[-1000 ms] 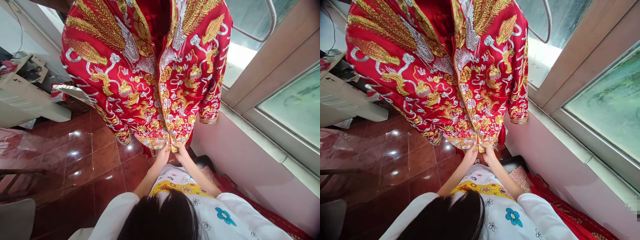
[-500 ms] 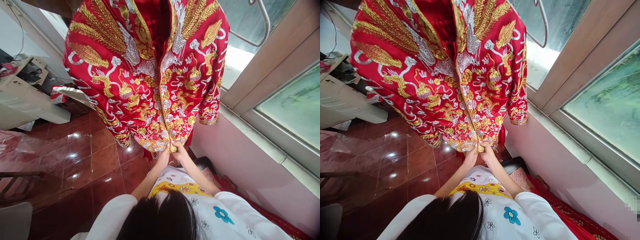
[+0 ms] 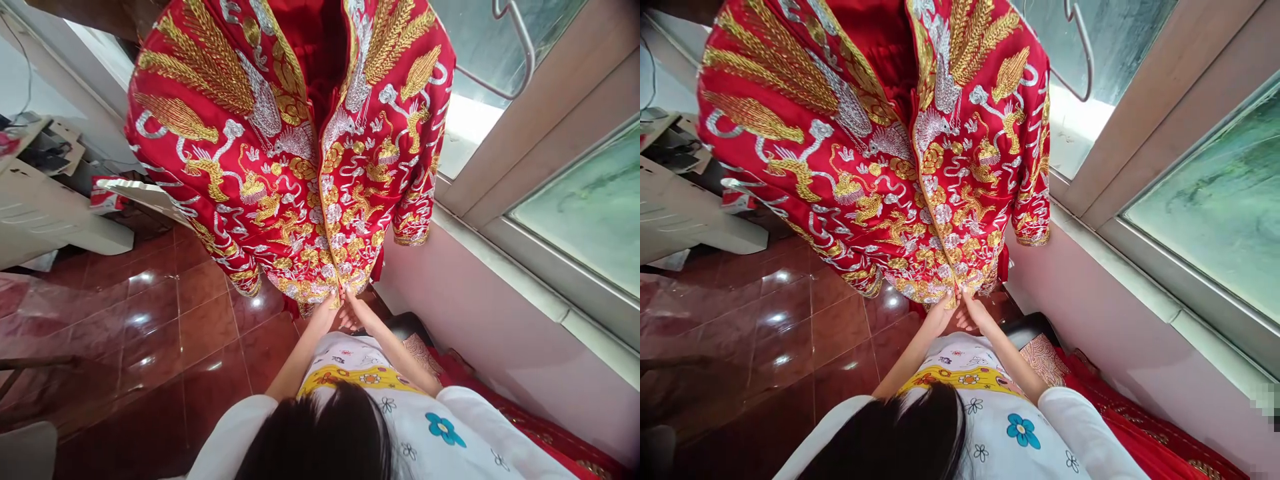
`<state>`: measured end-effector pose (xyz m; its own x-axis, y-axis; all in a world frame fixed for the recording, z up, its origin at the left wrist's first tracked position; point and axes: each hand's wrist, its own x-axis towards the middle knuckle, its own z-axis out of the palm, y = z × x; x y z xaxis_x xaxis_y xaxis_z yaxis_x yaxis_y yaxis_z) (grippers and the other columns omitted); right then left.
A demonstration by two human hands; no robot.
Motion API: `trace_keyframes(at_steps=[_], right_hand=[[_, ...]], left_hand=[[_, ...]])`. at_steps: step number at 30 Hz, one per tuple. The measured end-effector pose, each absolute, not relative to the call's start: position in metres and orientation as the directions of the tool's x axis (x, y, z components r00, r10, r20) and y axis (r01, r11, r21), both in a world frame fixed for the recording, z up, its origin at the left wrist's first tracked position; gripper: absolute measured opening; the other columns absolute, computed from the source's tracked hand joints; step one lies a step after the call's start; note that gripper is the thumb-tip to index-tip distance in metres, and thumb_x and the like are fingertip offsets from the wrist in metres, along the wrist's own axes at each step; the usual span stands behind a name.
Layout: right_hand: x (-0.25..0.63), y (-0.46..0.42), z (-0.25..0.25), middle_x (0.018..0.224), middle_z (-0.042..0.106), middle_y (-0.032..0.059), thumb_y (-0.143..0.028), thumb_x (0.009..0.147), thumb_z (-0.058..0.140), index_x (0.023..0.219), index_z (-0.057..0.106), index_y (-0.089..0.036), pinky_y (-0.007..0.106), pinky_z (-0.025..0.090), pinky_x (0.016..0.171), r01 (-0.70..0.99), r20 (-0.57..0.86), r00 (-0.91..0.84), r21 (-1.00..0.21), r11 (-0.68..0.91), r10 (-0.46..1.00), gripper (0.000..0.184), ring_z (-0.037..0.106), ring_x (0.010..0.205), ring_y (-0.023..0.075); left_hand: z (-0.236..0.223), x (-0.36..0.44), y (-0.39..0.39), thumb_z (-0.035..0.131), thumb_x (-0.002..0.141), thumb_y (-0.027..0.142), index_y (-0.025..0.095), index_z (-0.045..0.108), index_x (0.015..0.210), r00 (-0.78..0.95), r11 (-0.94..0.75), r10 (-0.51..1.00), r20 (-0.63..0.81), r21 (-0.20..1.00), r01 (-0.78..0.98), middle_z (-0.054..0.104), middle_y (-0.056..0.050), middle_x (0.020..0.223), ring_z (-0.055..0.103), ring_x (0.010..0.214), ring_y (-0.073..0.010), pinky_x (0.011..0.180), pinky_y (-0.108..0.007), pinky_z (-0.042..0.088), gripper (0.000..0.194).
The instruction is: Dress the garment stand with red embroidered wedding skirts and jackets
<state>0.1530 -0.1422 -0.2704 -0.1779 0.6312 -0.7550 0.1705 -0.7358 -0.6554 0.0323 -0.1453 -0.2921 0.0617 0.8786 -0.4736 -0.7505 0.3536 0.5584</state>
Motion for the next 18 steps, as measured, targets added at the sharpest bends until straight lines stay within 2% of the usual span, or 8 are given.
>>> trace_keyframes(at_steps=[1,3,4,5,7,12,18], right_hand=[[0.153,-0.144,-0.266,0.055,0.059,0.0082,-0.067,0.084,0.033,0.056,0.053,-0.017,0.023,0.035,0.047,0.342,-0.679,-0.073,-0.705,-0.622,0.73,0.061,0.052,0.05,0.0138],[0.154,-0.147,-0.258,0.059,0.06,0.0063,-0.056,0.085,0.043,0.058,0.053,-0.018,0.023,0.032,0.052,0.592,-0.364,0.094,-0.728,-0.346,0.927,0.048,0.052,0.057,0.0144],[0.154,-0.146,-0.255,0.062,0.06,0.005,-0.052,0.084,0.046,0.06,0.054,-0.018,0.023,0.03,0.053,0.664,-0.22,0.113,-0.708,-0.239,0.969,0.042,0.052,0.059,0.0144],[0.154,-0.145,-0.253,0.064,0.061,0.0038,-0.048,0.084,0.048,0.063,0.055,-0.019,0.023,0.029,0.054,0.698,-0.135,0.1,-0.697,-0.166,0.986,0.037,0.052,0.06,0.0141],[0.153,-0.139,-0.25,0.064,0.062,0.0023,-0.044,0.085,0.048,0.067,0.058,-0.019,0.023,0.029,0.055,0.685,-0.119,0.039,-0.72,-0.113,0.992,0.032,0.052,0.059,0.0131],[0.149,-0.124,-0.255,0.064,0.062,0.0024,-0.029,0.083,0.051,0.062,0.056,-0.017,0.023,0.028,0.058,0.627,-0.201,-0.02,-0.766,-0.144,0.979,0.024,0.05,0.06,0.0124],[0.149,-0.121,-0.254,0.057,0.054,0.0027,-0.018,0.077,0.053,0.051,0.045,-0.017,0.025,0.023,0.055,0.594,-0.248,-0.015,-0.781,-0.191,0.969,0.027,0.042,0.056,0.0119]], left_hand=[[-0.292,0.032,-0.145,0.067,0.074,0.015,0.015,0.064,0.09,0.061,0.345,0.884,-0.464,0.559,-0.754,0.068,-0.003,0.086,0.064,0.084,-0.0138,0.092,-0.031,0.046,0.017],[-0.29,0.034,-0.144,0.067,0.073,0.015,0.015,0.063,0.094,0.057,0.326,0.896,-0.441,0.564,-0.759,0.068,-0.004,0.09,0.064,0.089,-0.0153,0.095,-0.033,0.044,0.021],[-0.29,0.035,-0.144,0.067,0.073,0.015,0.015,0.063,0.096,0.052,0.319,0.898,-0.436,0.566,-0.76,0.068,-0.004,0.093,0.064,0.092,-0.016,0.096,-0.034,0.043,0.023],[-0.289,0.036,-0.144,0.067,0.073,0.015,0.015,0.063,0.097,0.045,0.316,0.897,-0.439,0.568,-0.76,0.069,-0.005,0.094,0.063,0.094,-0.0167,0.098,-0.035,0.043,0.024],[-0.289,0.039,-0.144,0.066,0.074,0.015,0.016,0.062,0.1,0.028,0.31,0.893,-0.448,0.57,-0.761,0.069,-0.005,0.098,0.062,0.098,-0.0175,0.1,-0.036,0.041,0.027],[-0.295,0.043,-0.147,0.069,0.07,0.013,0.02,0.059,0.107,-0.056,0.244,0.907,-0.417,0.631,-0.736,0.065,-0.004,0.113,0.058,0.11,-0.0188,0.104,-0.037,0.038,0.039],[-0.311,0.043,-0.15,0.076,0.06,0.013,0.02,0.061,0.106,-0.219,0.179,0.897,-0.383,0.77,-0.612,0.064,-0.004,0.116,0.054,0.116,-0.0213,0.107,-0.036,0.035,0.049]])
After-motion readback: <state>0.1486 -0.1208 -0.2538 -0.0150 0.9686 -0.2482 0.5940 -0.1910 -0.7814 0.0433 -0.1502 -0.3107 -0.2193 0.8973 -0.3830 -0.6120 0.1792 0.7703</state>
